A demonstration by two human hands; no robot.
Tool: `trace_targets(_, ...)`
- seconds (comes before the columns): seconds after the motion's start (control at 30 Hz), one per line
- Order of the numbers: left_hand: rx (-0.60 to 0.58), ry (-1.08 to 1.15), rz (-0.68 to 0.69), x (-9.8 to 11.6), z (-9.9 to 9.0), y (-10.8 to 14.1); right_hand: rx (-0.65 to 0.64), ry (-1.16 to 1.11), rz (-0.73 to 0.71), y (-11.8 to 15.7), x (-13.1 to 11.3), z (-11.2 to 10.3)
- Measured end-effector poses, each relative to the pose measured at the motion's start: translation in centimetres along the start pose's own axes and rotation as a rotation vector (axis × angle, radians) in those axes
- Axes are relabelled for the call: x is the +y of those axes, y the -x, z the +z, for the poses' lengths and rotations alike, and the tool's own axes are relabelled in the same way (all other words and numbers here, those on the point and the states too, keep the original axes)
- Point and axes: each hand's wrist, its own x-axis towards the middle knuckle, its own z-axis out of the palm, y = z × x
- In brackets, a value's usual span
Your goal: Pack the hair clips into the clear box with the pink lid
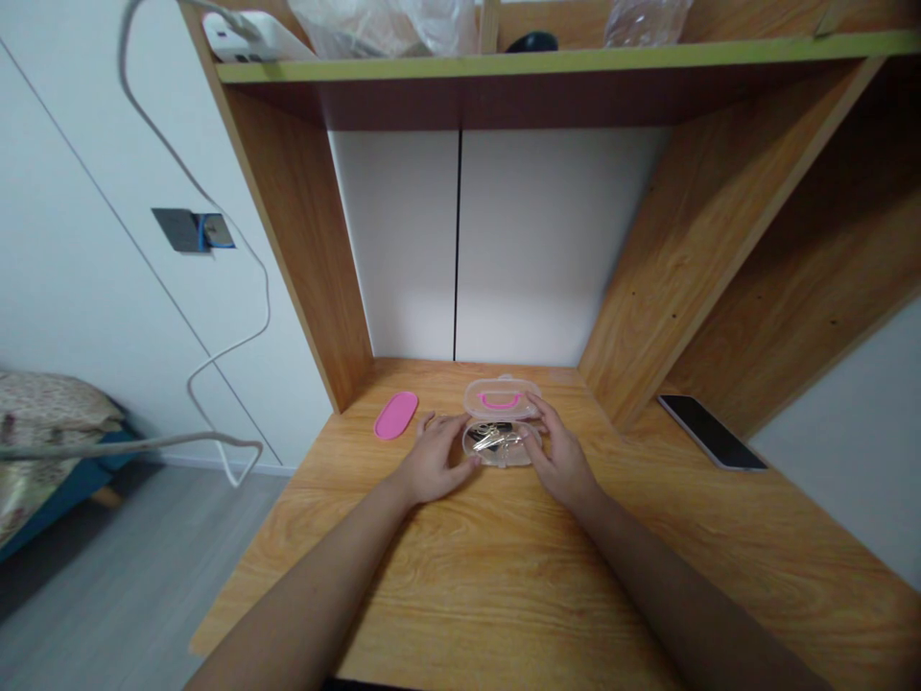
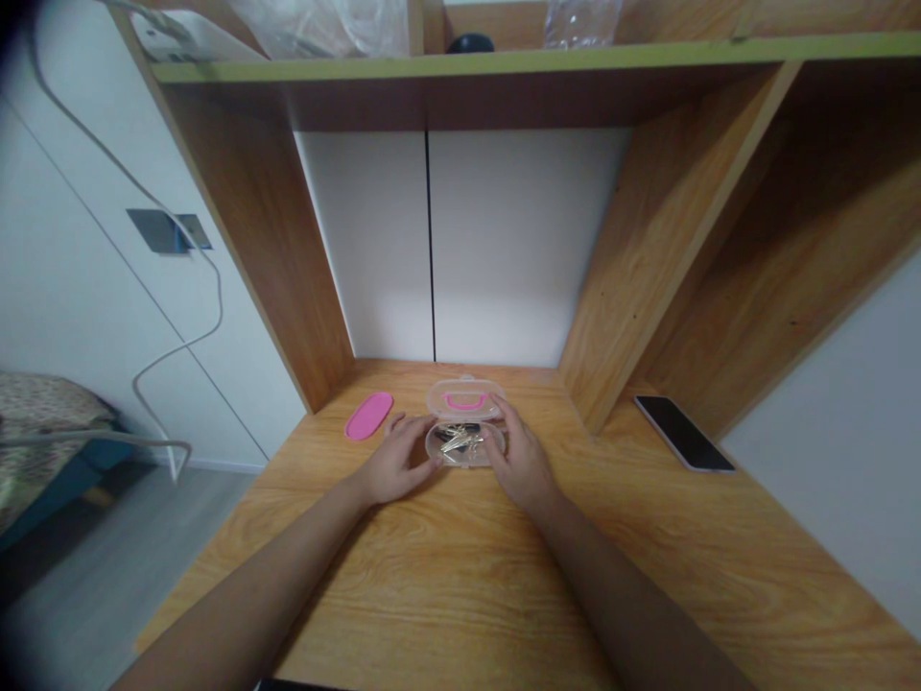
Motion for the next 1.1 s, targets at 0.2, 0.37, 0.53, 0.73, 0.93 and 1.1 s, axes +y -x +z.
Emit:
trace_targets(0.2, -0.002, 0.014, 0.029, 0.3, -0.2, -0.1, 0.058, 0.042, 0.014, 0.0, 0.2, -0.2)
trace_targets(0.37, -0.002, 0.016, 0.024, 0.3, -0.2, -0.2, 0.064, 0.042, -0.003, -0.1, 0.4, -0.1)
trace_targets(0.53, 0.008, 0.011, 0.017, 0.1, 0.0, -0.3, 0.073, 0.048, -0.023, -0.1, 0.6, -0.1)
trace_targets(0.73, 0.006, 0.006, 0.005, -0.1, 0.0, -0.3, 0.065, 0.045, -0.038, 0.0, 1.0, 0.2)
trace_targets(0.93, 0.029, 0.012, -0.018, -0.1, -0.1, -0.5, 0.110, 0.077, -0.088, -0.1, 0.7, 0.1)
trace_targets(1.1, 0.086, 0.017, -0.009, -0.1, -0.3, -0.7, 0.180, 0.080, -0.158, -0.3, 0.2, -0.2)
